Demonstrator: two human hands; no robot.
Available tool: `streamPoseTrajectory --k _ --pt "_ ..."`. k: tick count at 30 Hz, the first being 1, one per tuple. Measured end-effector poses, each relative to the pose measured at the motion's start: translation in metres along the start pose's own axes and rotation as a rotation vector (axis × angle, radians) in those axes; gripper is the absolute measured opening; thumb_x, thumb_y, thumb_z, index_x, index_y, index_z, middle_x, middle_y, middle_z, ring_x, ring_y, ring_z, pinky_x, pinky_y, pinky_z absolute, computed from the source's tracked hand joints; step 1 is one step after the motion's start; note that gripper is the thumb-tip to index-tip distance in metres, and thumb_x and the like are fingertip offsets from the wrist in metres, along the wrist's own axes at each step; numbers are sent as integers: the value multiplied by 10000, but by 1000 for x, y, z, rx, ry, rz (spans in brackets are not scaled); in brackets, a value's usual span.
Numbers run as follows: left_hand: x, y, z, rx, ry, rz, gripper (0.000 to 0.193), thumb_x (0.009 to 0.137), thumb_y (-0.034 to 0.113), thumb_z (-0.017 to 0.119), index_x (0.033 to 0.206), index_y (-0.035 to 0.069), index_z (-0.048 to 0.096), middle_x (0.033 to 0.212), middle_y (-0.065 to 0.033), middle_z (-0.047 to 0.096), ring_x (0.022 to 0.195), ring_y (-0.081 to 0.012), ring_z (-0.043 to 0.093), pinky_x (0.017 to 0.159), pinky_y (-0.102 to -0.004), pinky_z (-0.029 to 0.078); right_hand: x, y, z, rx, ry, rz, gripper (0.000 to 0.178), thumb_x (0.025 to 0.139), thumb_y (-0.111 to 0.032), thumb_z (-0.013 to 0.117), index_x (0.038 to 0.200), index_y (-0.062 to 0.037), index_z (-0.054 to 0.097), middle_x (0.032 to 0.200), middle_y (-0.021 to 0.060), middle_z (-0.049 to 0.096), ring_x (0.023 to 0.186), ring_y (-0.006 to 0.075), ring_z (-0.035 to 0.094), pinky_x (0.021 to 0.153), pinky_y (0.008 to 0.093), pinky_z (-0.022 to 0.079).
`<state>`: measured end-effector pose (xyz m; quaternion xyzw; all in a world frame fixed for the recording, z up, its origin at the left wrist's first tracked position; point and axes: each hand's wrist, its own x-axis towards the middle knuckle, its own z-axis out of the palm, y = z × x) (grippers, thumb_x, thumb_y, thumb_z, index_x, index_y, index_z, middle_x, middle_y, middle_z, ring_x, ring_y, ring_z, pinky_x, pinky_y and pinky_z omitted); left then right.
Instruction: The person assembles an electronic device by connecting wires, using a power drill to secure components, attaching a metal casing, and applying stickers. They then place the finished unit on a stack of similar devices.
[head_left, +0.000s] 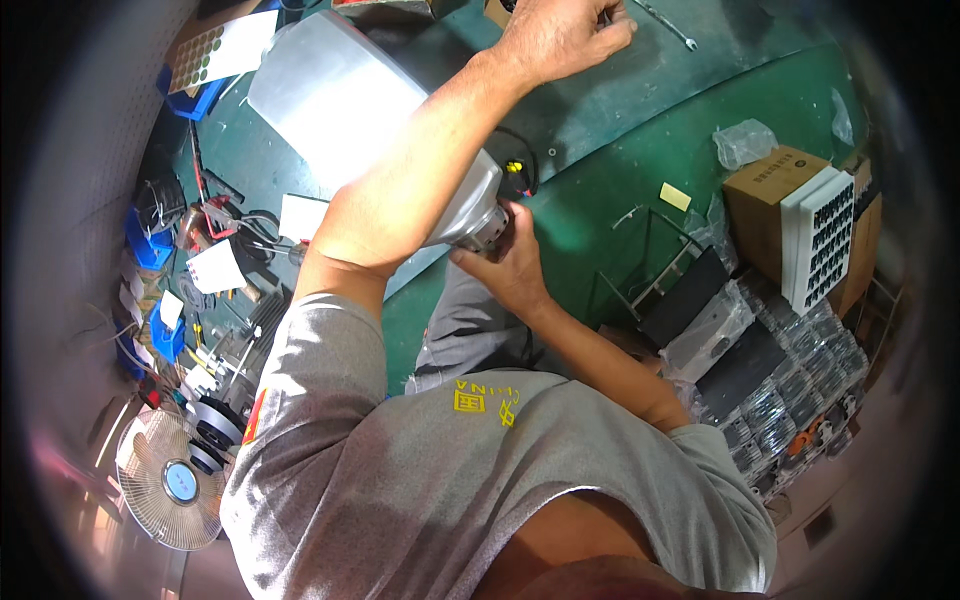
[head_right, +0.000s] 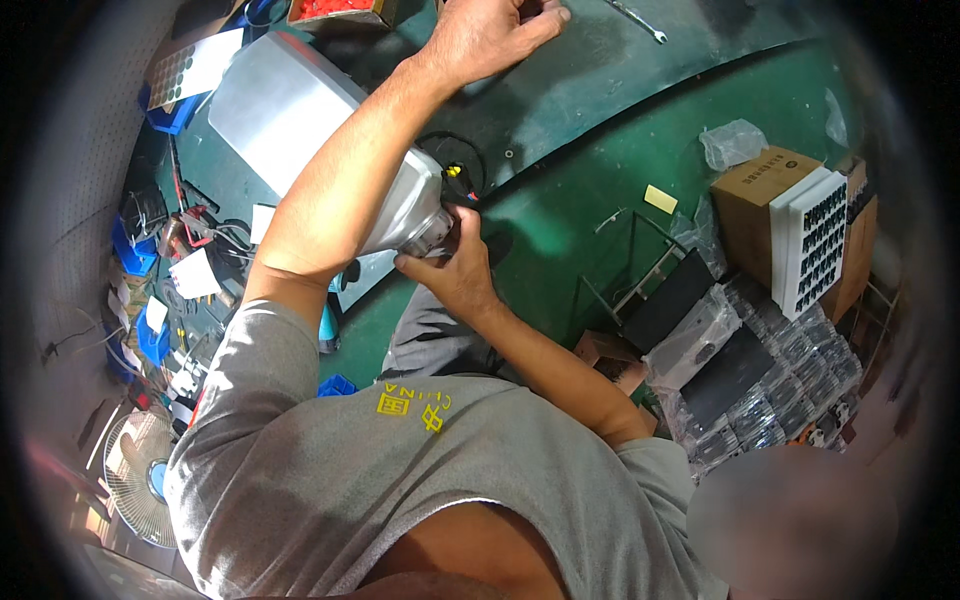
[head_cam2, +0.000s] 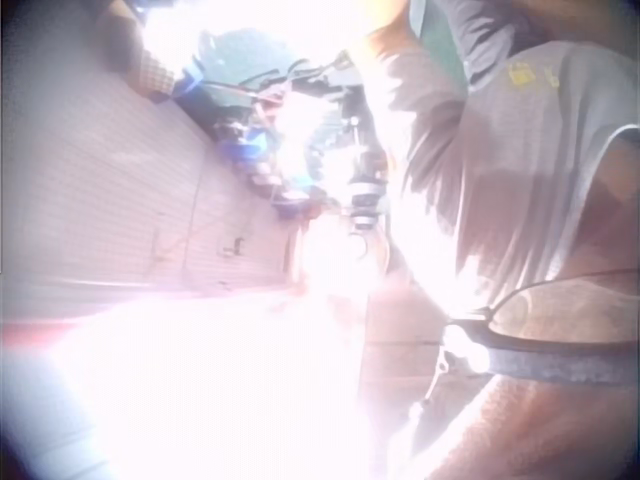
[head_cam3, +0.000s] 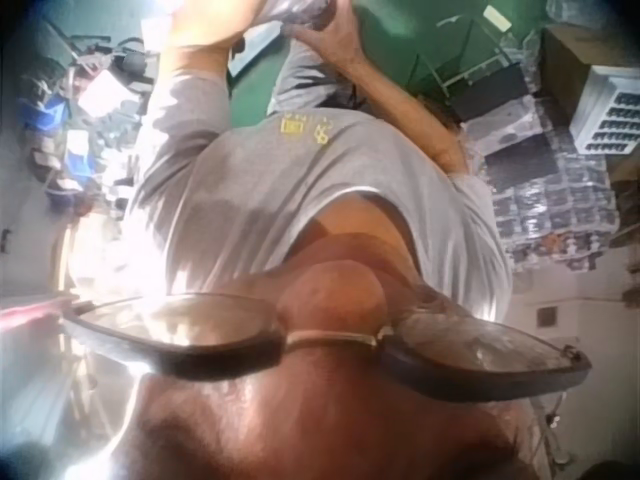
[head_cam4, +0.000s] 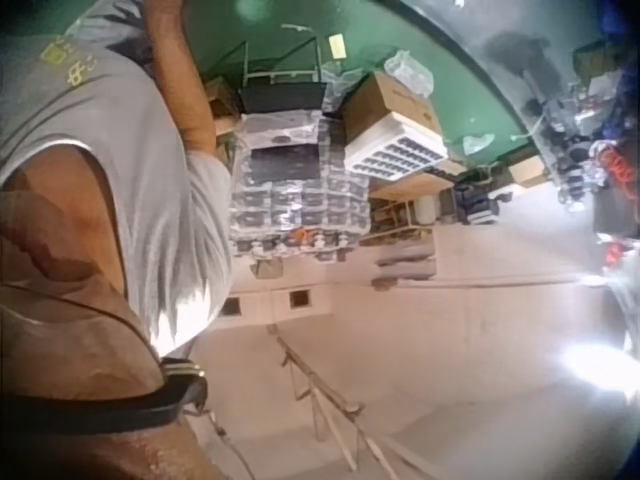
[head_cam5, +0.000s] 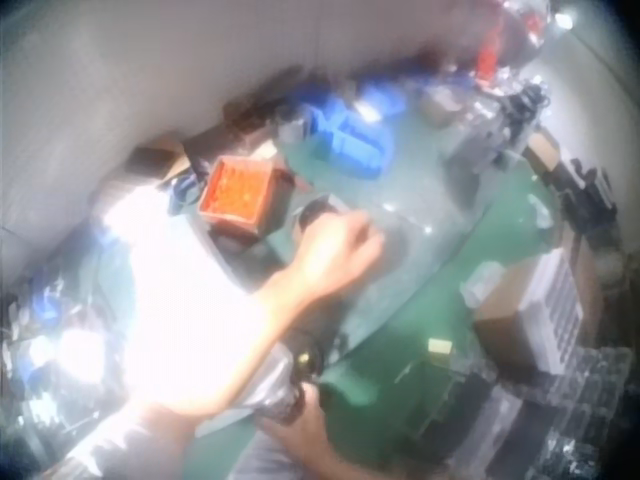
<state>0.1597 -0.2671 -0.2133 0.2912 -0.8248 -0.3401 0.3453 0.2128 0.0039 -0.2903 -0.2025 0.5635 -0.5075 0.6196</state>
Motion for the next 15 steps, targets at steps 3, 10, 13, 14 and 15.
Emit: streamPoseTrajectory --k 3,10,13,14,15 --pt "0 -2 1 2 0 20 261 883 261 666 817 10 632 739 -241 650 698 -423 655 638 -499 510 4 3 -3 622 -225 397 738 870 -461 738 1361 -2 431 1101 159 629 899 232 682 759 397 599" --pt "4 -1 2 -6 -27 10 264 878 256 670 802 7 630 724 -236 644 683 -416 649 628 -494 502 -2 -19 -7 -151 2 -42 816 821 -332 819 1388 42 366 1108 206 657 989 267 689 791 389 589" --pt "1 -4 4 28 -28 18 266 875 255 670 794 5 629 726 -236 645 685 -416 650 630 -493 502 6 -30 10 -618 99 -212 820 765 -278 865 1338 52 380 1126 201 662 996 268 686 778 382 586" --pt "2 -5 3 46 -23 28 267 873 255 670 792 4 629 728 -237 645 687 -416 650 631 -493 503 12 -20 6 -575 91 -274 807 758 -381 857 1288 42 419 1069 183 674 911 234 693 731 368 591" --pt "2 -4 4 43 -24 28 269 872 256 671 792 3 629 730 -238 646 688 -417 651 634 -493 504 17 -14 0 -319 -13 -111 783 770 -422 837 1264 42 444 1035 177 674 877 248 700 717 373 593"
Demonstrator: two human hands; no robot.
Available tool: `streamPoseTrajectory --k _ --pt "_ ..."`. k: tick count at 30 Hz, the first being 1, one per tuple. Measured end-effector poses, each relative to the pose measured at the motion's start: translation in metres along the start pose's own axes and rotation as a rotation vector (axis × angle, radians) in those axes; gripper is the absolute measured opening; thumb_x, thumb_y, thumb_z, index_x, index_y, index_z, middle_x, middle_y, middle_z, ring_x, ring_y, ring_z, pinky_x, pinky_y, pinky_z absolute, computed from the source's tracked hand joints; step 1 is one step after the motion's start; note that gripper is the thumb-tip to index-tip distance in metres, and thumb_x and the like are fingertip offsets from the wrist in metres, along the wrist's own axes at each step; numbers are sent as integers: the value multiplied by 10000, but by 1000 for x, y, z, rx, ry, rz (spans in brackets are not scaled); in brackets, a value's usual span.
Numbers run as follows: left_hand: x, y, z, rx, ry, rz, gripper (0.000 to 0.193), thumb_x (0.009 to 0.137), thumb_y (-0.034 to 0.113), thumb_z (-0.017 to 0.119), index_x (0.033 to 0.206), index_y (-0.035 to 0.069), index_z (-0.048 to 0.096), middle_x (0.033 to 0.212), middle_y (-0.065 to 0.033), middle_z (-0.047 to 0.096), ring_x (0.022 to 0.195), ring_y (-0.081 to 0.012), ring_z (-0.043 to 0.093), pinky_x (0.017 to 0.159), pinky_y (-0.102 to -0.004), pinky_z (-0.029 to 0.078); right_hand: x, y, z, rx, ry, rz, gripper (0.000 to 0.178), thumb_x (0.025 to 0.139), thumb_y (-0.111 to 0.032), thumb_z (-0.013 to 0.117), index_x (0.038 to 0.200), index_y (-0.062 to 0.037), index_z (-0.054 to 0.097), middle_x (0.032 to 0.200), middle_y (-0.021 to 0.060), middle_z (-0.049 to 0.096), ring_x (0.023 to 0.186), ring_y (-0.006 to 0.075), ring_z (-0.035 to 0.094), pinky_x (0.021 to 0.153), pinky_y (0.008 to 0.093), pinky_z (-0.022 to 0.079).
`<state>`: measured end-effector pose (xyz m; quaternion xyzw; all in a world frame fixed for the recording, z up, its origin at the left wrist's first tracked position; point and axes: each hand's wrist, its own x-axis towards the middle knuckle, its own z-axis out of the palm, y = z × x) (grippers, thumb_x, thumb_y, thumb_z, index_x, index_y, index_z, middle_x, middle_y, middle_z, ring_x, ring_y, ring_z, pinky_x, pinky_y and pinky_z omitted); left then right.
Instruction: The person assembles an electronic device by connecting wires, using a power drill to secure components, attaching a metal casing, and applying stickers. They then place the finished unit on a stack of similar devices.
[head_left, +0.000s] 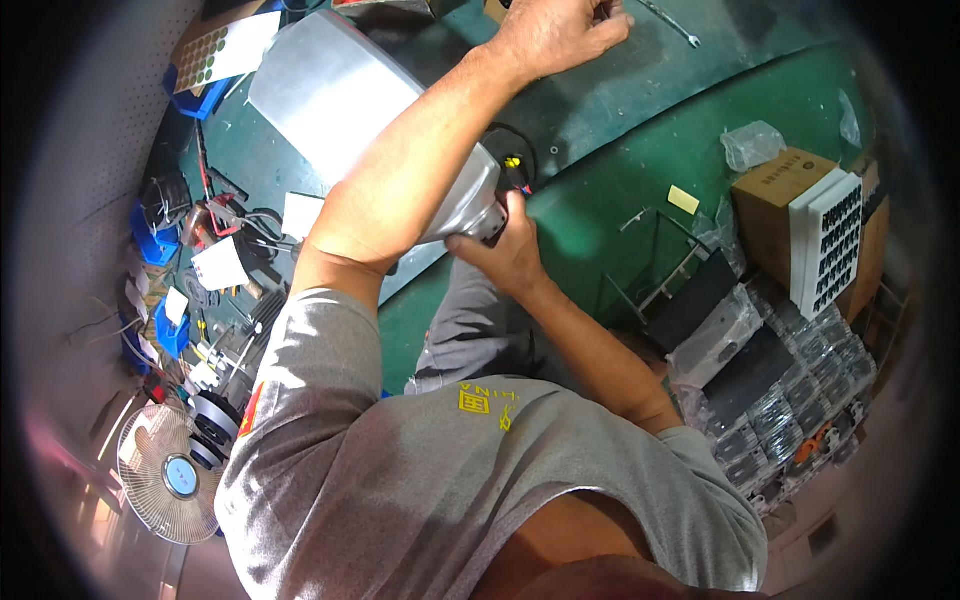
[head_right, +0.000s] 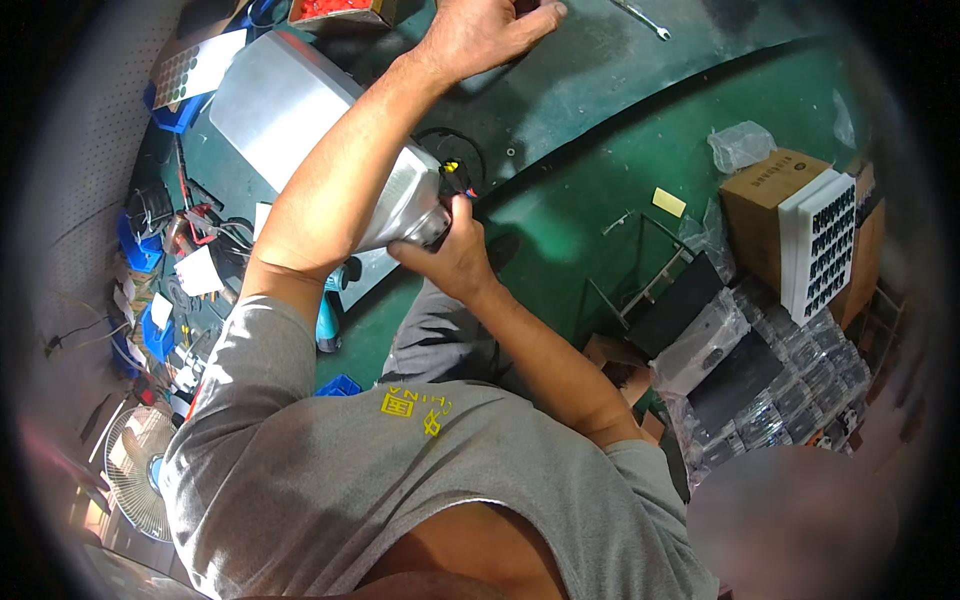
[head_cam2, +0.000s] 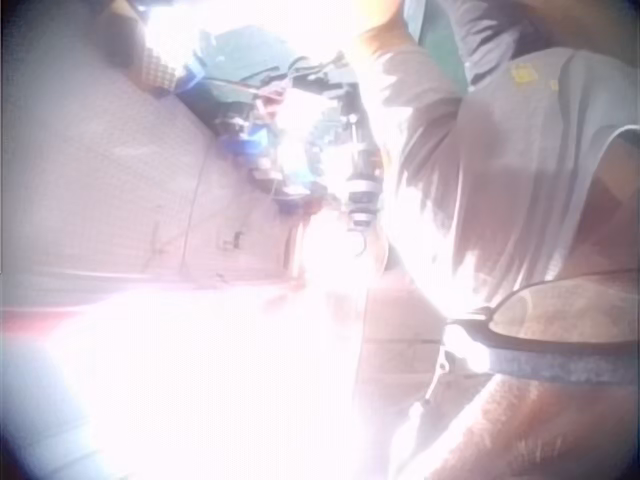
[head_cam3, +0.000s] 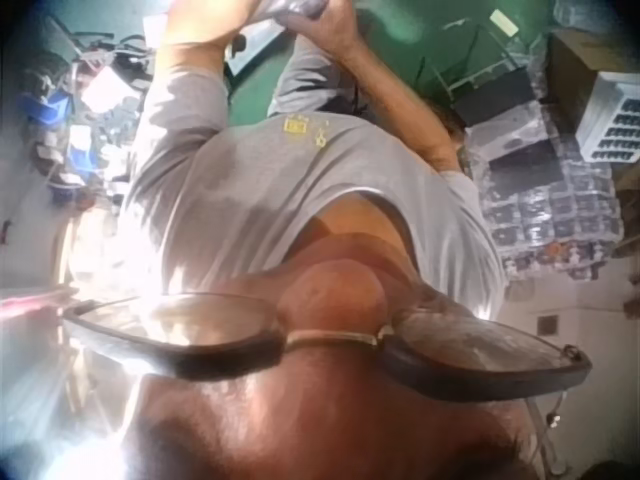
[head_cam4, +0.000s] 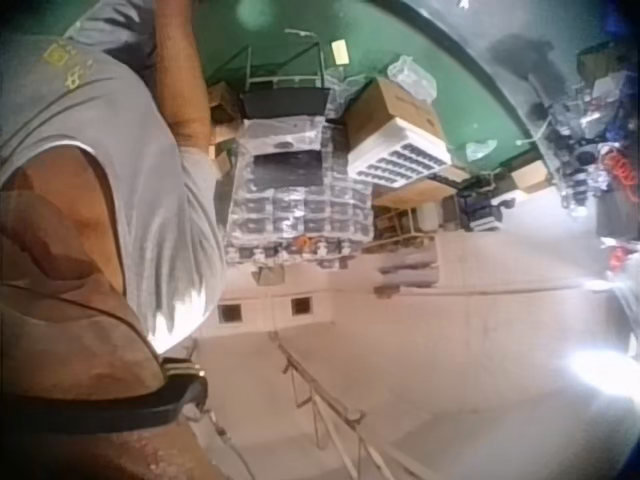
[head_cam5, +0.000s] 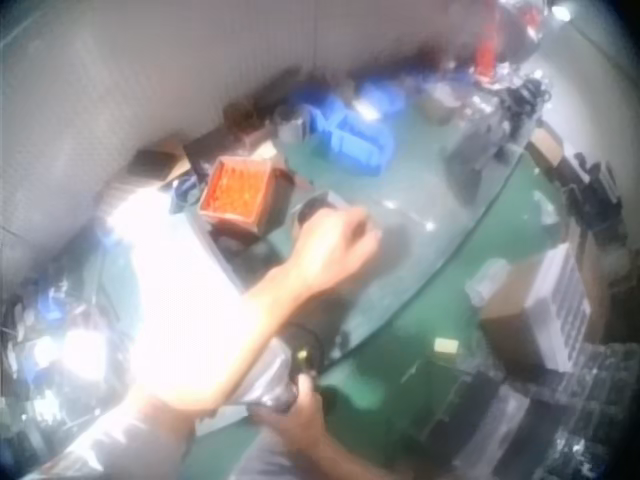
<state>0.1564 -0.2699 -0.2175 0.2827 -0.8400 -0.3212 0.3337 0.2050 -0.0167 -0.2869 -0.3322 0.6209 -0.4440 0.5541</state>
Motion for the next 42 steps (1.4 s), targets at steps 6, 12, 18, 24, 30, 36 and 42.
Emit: streamPoseTrajectory --k 6,12,18,24,30,36,42 --pt "1 0 1 -39 -15 23 270 881 274 679 831 10 650 733 -202 661 680 -355 660 645 -447 518 14 21 -6 1062 -507 577 723 960 -667 489 1218 3 565 963 148 674 792 269 713 668 379 612" --pt "0 -7 6 -100 -28 -13 239 885 273 692 860 37 673 703 -164 644 661 -340 665 618 -418 516 -20 23 10 -4 142 -251 734 866 -209 789 1398 -3 326 1227 200 604 1056 260 651 836 421 602" --pt "0 2 -2 -137 -22 -28 227 876 251 698 835 32 660 709 -157 652 671 -348 672 625 -425 519 -4 25 -2 1189 -391 729 852 956 -784 207 1232 -65 573 905 177 655 719 230 643 615 333 542" --pt "0 10 -9 -149 -65 -67 207 848 254 684 842 48 673 735 -165 685 741 -383 688 687 -481 539 -25 0 13 183 110 -73 544 988 -326 587 1371 -15 357 1076 178 615 852 240 672 677 393 585" --pt "1 9 -11 -141 -84 -76 211 860 257 677 844 47 659 743 -167 685 759 -389 685 694 -492 528 -10 23 3 959 -233 459 612 919 -489 636 1289 -26 484 1007 152 655 741 244 670 599 384 571" --pt "1 6 -15 -156 -95 -94 207 863 250 664 851 44 658 748 -170 686 775 -388 686 700 -500 528 -19 -36 -13 574 -154 601 461 968 -426 579 1197 -27 579 891 94 662 661 183 627 566 328 525" --pt "-6 -8 -6 60 -232 -137 251 857 273 678 919 30 678 791 -200 690 808 -399 694 718 -503 547 -16 -115 -82 12 177 -468 182 976 -112 556 1078 28 610 765 48 608 621 84 563 542 235 456"
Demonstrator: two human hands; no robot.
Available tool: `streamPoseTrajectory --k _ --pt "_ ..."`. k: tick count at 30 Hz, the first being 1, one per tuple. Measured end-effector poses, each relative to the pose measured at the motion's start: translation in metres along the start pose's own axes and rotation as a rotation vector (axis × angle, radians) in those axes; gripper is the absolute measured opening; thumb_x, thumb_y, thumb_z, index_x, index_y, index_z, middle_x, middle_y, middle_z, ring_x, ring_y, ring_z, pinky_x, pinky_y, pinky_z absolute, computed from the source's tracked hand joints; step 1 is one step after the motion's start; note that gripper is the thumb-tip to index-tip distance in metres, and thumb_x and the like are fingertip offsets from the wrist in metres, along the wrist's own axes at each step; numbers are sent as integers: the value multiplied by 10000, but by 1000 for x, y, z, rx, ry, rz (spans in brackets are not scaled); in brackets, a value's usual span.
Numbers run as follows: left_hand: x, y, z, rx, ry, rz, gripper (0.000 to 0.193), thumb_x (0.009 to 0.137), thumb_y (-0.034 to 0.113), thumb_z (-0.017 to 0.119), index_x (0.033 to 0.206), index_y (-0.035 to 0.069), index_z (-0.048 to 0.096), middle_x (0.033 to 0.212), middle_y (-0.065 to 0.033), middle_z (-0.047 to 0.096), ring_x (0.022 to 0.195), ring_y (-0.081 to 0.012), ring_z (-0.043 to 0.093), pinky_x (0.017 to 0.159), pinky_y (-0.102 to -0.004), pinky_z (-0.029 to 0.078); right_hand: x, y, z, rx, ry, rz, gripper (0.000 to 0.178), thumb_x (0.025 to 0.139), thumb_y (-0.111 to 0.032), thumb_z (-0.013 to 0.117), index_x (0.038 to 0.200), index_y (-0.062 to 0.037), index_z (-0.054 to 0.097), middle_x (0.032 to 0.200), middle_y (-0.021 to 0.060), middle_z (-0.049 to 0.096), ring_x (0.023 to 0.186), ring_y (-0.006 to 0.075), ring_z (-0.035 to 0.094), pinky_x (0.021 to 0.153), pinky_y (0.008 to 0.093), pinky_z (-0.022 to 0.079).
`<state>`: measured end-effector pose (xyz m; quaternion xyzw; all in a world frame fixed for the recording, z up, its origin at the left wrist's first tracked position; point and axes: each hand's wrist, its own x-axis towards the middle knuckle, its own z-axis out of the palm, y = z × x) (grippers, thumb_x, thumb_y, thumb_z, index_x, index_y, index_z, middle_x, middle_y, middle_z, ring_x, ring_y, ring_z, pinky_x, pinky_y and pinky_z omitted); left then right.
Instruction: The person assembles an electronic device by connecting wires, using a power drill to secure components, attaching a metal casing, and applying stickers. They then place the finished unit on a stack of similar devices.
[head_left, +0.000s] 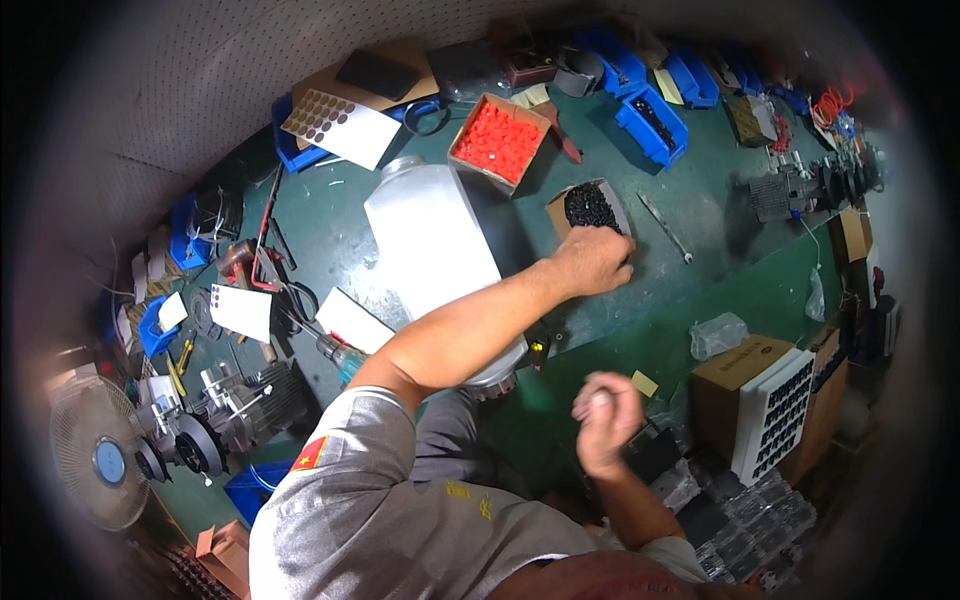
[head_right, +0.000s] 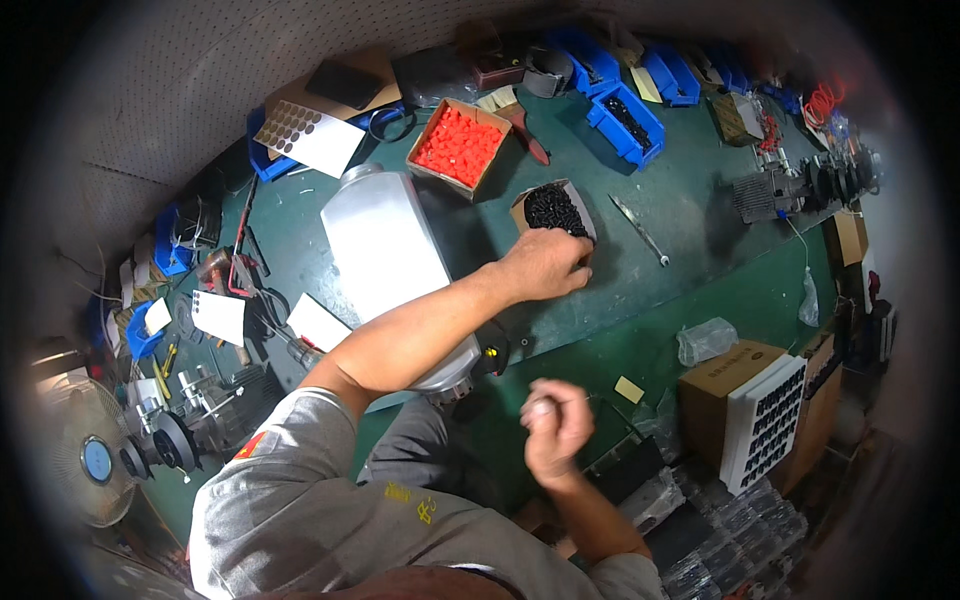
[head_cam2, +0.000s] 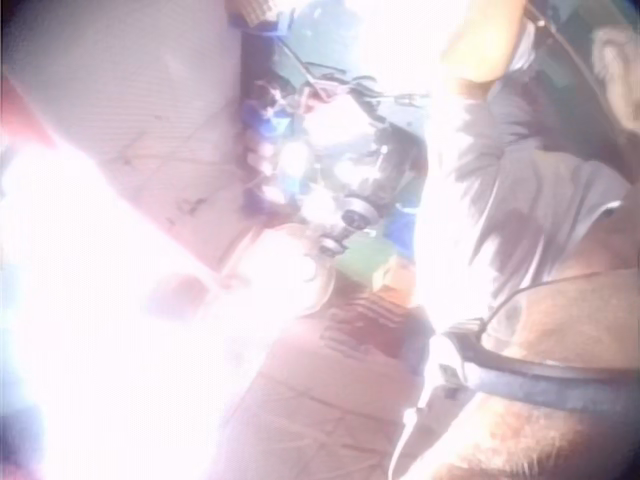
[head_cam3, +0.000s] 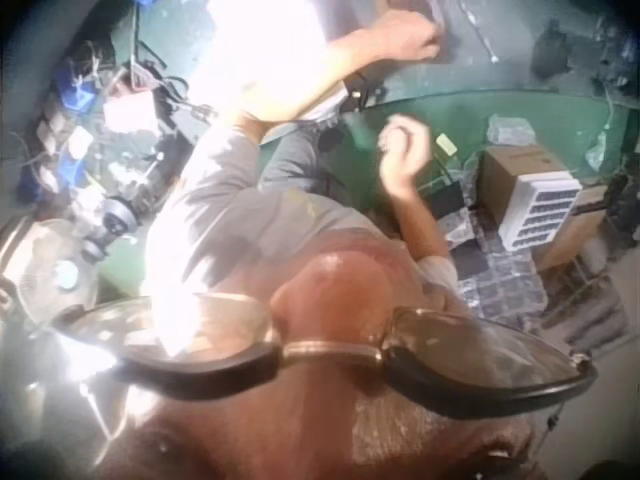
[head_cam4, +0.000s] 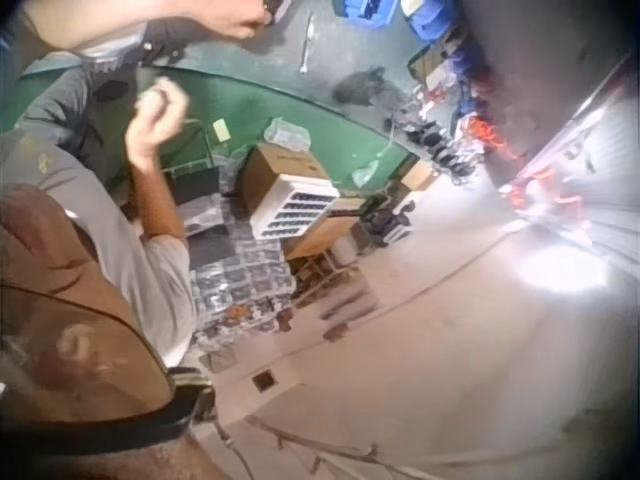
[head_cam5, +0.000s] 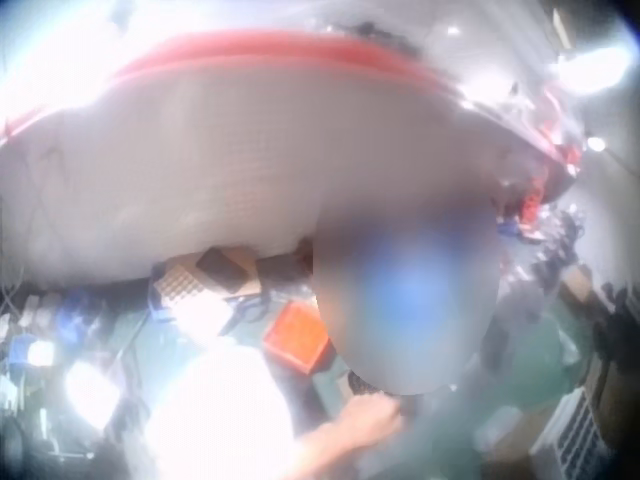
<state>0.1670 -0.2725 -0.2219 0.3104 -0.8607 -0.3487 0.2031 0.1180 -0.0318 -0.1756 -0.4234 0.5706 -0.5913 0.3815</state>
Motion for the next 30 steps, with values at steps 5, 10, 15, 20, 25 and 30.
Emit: streamPoseTrajectory --k 5,10,15,20,25,30 --pt "-3 -27 35 -200 109 227 241 869 285 672 986 75 681 950 -132 688 939 -335 659 817 -431 525 188 -57 58 -524 -254 -463 210 824 -15 749 1017 17 671 930 108 673 814 181 668 722 309 540" --pt "-8 -7 28 -236 99 198 398 902 274 642 1264 109 633 1265 -158 636 1268 -353 543 1052 -483 416 292 43 128 -948 -698 -450 307 799 -220 796 1009 -28 679 1035 148 694 1071 315 634 953 448 449" --pt "-9 -5 11 -159 -132 9 416 890 264 647 1268 90 639 1256 -168 663 1214 -377 599 1014 -479 471 316 85 150 -1254 -885 -617 226 796 -244 786 907 -75 687 1001 125 707 1056 283 624 918 461 380" --pt "1 5 -2 -119 -399 -114 363 894 265 665 1182 47 639 997 -192 727 961 -382 717 834 -497 563 370 71 94 -1197 -947 -592 147 758 -109 700 905 -111 696 943 81 706 1009 264 645 876 467 402" --pt "-1 5 1 -116 -392 -119 382 913 293 658 1188 30 629 1041 -199 708 1014 -373 697 911 -491 523 383 71 183 -618 -684 -70 343 819 -93 684 1148 4 689 1105 171 724 976 252 718 861 382 550" --pt "-2 -6 26 -259 -79 -18 350 883 235 635 1183 60 674 1215 -158 683 1111 -339 660 922 -480 517 403 153 293 -829 -527 -146 579 771 -246 828 1208 85 643 1106 242 718 996 332 721 876 396 576"
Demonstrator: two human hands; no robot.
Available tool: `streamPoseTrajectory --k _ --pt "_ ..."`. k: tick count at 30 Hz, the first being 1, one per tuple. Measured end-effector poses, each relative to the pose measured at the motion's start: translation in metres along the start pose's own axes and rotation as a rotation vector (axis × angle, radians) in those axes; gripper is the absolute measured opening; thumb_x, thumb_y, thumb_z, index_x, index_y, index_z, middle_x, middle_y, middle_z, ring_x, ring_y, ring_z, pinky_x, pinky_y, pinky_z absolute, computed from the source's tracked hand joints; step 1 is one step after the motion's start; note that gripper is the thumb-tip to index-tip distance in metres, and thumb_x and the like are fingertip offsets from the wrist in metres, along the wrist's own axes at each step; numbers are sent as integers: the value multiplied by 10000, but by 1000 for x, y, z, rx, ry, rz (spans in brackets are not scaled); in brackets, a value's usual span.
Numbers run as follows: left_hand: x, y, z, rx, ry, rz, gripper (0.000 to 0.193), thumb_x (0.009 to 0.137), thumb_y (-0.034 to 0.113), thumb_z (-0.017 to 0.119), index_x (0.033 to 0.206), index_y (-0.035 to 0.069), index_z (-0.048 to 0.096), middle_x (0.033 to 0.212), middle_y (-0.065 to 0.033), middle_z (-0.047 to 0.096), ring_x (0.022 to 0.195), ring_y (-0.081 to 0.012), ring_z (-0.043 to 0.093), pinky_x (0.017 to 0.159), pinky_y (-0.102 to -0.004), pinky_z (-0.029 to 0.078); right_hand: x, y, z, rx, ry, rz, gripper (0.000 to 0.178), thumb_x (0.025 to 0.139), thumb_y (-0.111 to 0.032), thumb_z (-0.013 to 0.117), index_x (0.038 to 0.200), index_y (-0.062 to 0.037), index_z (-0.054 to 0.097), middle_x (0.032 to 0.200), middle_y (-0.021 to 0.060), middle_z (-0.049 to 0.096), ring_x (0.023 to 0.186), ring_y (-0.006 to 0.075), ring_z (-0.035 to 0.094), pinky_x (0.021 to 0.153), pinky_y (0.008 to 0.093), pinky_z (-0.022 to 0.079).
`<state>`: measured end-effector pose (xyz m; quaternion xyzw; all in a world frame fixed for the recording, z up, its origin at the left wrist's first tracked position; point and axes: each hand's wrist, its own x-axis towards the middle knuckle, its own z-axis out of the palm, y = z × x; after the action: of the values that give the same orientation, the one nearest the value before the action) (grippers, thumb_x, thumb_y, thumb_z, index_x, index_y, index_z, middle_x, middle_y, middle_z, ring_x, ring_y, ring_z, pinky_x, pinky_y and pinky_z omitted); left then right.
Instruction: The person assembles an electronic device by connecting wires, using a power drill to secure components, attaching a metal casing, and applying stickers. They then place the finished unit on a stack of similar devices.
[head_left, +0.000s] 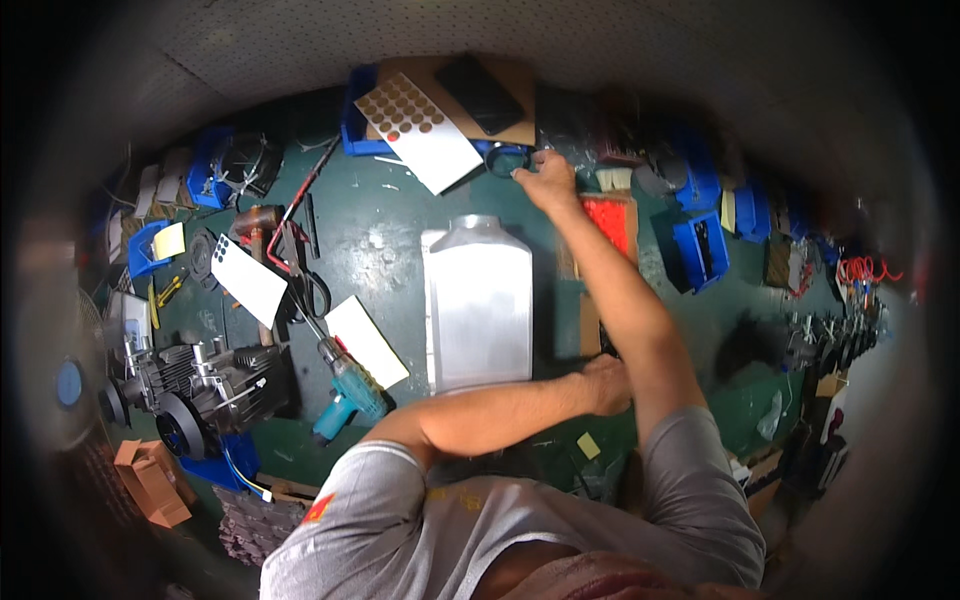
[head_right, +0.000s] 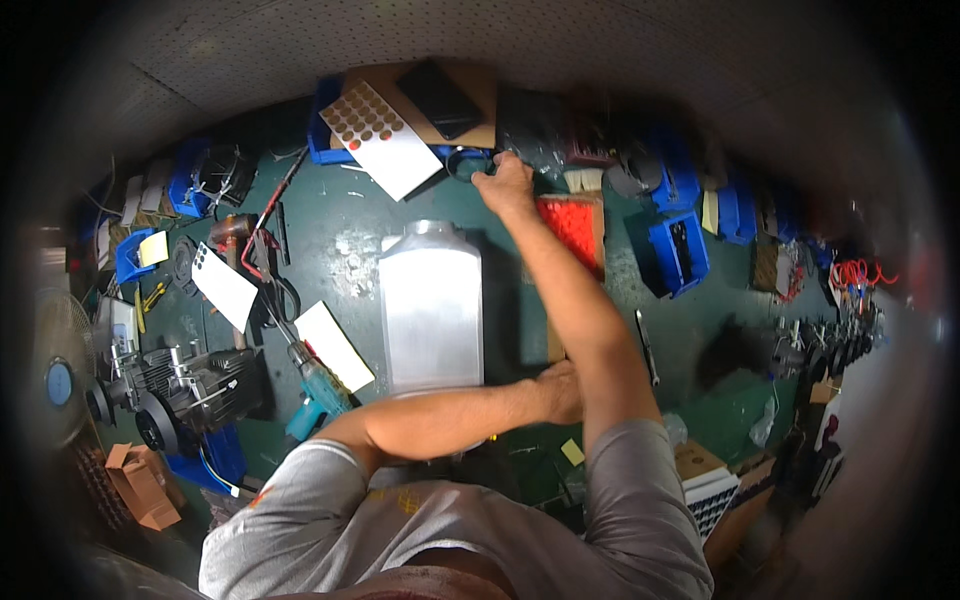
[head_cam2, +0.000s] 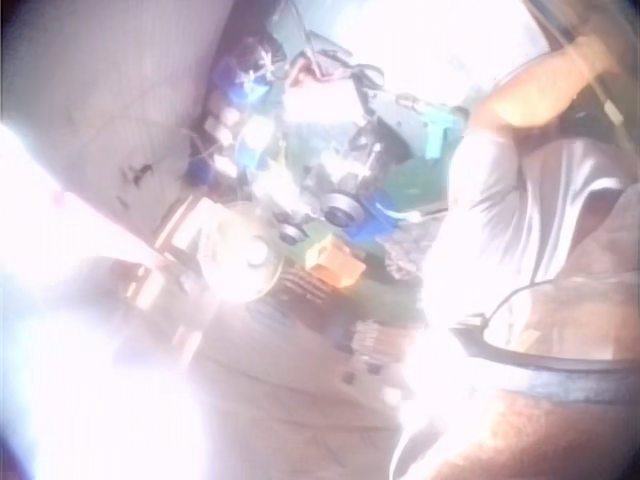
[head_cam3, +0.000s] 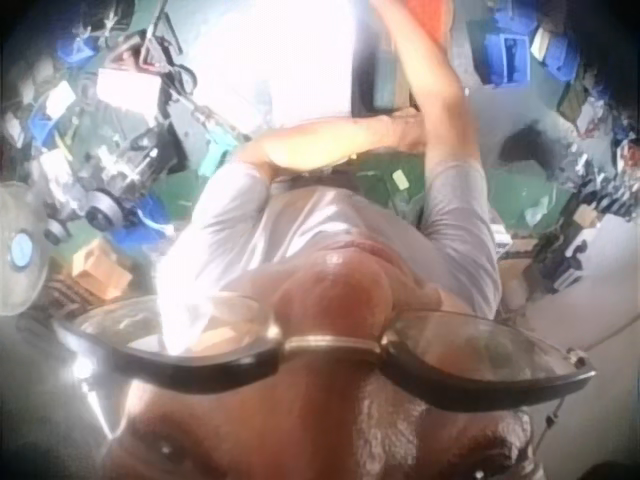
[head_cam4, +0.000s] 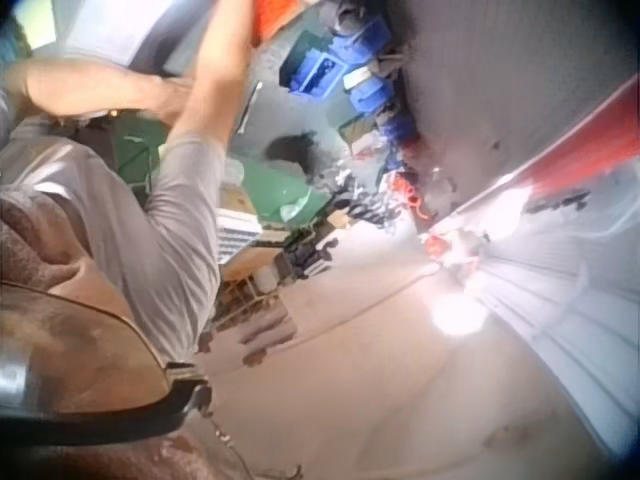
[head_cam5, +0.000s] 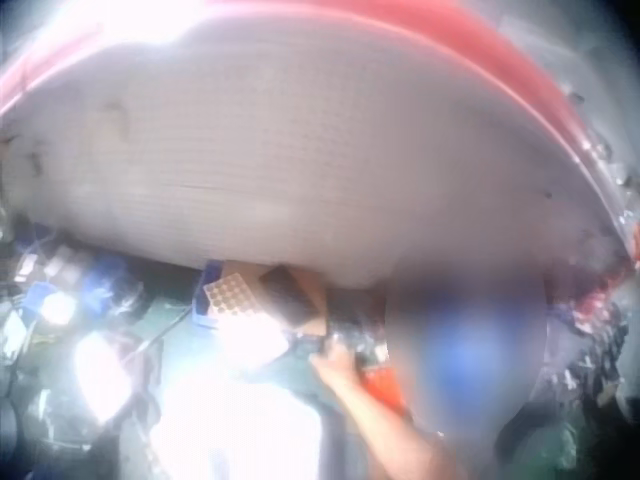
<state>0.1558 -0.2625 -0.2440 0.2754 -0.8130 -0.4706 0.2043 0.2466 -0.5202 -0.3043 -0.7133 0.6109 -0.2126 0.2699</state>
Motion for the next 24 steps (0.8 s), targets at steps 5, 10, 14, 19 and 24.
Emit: streamPoseTrajectory --k 5,10,14,19,24 --pt "7 -50 55 72 202 119 420 947 303 590 1318 108 629 1387 -136 590 1343 -308 502 1130 -432 369 9 -7 41 -66 72 76 237 879 -143 652 1050 20 671 1028 304 699 1031 460 677 946 504 533" --pt "7 14 -26 127 -324 -234 263 880 177 642 1100 64 732 1095 -139 739 1075 -302 702 961 -409 518 13 41 25 109 57 -99 169 900 -92 619 1003 6 713 920 231 730 871 385 727 795 461 569" --pt "9 -7 4 196 -146 -102 212 861 275 678 896 66 667 812 -146 719 774 -290 731 694 -408 571 -14 -7 -8 254 -451 -234 247 946 -56 601 1154 -22 730 960 139 758 848 176 720 769 298 570" --pt "0 2 -14 149 -73 -130 156 806 180 667 853 37 707 866 -177 732 831 -340 738 720 -439 579 -34 -48 -10 493 -844 -39 318 1024 -115 526 1299 -57 675 1114 118 727 931 131 682 811 259 557" --pt "5 -5 0 208 -73 -90 270 817 291 714 867 34 648 725 -152 680 712 -321 721 639 -454 567 -38 -44 -3 772 -970 277 496 1016 -400 499 1313 -41 670 1252 190 660 1081 244 636 955 340 503"
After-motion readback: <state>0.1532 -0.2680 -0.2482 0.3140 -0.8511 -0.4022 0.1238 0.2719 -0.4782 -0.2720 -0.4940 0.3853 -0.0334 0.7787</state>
